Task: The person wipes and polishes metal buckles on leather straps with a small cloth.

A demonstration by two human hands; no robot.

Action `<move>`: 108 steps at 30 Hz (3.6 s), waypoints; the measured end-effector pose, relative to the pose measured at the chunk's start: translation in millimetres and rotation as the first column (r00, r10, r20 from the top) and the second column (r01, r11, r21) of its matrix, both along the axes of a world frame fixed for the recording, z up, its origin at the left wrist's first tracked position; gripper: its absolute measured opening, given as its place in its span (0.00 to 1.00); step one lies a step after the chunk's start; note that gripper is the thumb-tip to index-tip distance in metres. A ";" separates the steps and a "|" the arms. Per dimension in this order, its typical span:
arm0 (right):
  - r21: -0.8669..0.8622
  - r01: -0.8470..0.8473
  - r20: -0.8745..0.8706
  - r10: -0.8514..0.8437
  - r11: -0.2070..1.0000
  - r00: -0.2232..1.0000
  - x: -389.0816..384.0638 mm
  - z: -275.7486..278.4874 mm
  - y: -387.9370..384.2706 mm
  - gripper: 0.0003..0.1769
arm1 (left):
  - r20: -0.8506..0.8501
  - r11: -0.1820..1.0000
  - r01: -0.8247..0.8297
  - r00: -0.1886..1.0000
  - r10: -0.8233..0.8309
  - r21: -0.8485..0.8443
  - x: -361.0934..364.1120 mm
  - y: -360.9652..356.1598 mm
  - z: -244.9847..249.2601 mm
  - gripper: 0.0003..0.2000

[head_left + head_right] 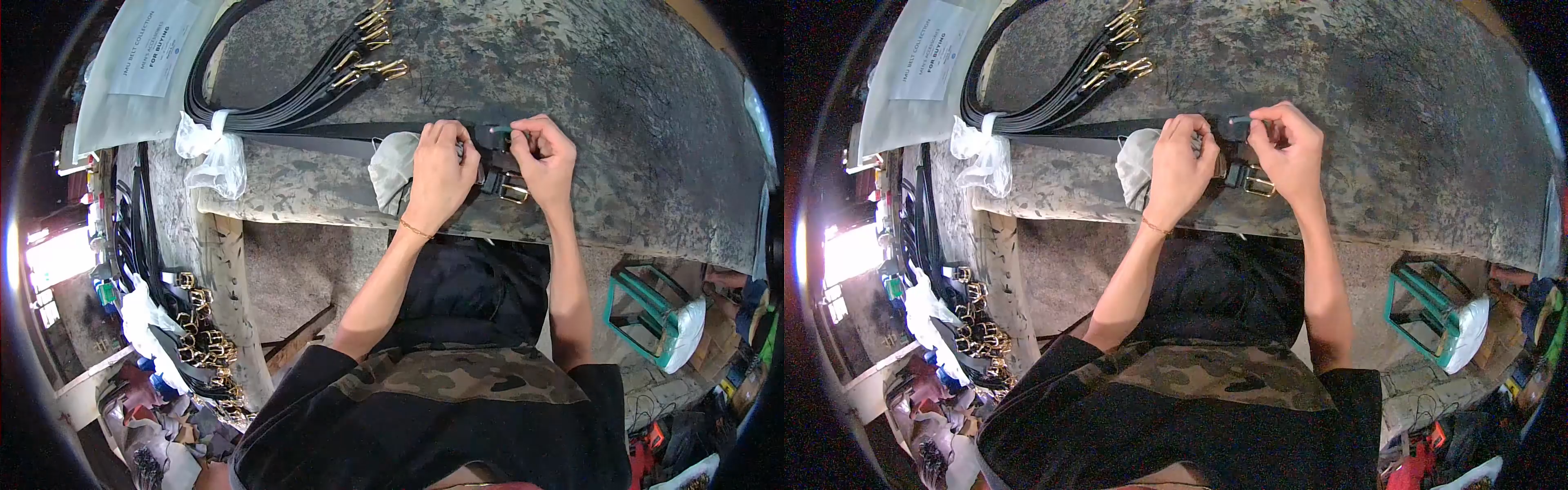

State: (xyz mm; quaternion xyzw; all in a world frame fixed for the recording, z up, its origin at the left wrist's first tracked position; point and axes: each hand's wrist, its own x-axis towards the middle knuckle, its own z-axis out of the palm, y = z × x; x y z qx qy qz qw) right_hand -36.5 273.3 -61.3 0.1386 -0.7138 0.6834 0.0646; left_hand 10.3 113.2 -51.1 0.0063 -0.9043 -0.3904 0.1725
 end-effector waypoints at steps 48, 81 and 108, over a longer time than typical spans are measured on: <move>0.281 -0.033 -0.140 0.075 0.959 0.987 2.9 1.7 -12.1 0.08 | -0.037 0.983 0.065 0.998 -0.059 0.174 -3.3 -17.8 2.7 0.03; -0.794 0.201 0.379 0.209 0.574 0.902 -14.1 -18.6 18.6 0.04 | 0.023 0.878 0.308 0.946 -0.323 -0.367 -10.4 5.4 18.8 0.11; -0.362 0.446 0.510 -0.226 0.818 0.830 30.0 4.6 114.5 0.22 | 0.071 0.866 0.466 0.885 -0.461 -0.184 -33.7 -33.2 34.6 0.15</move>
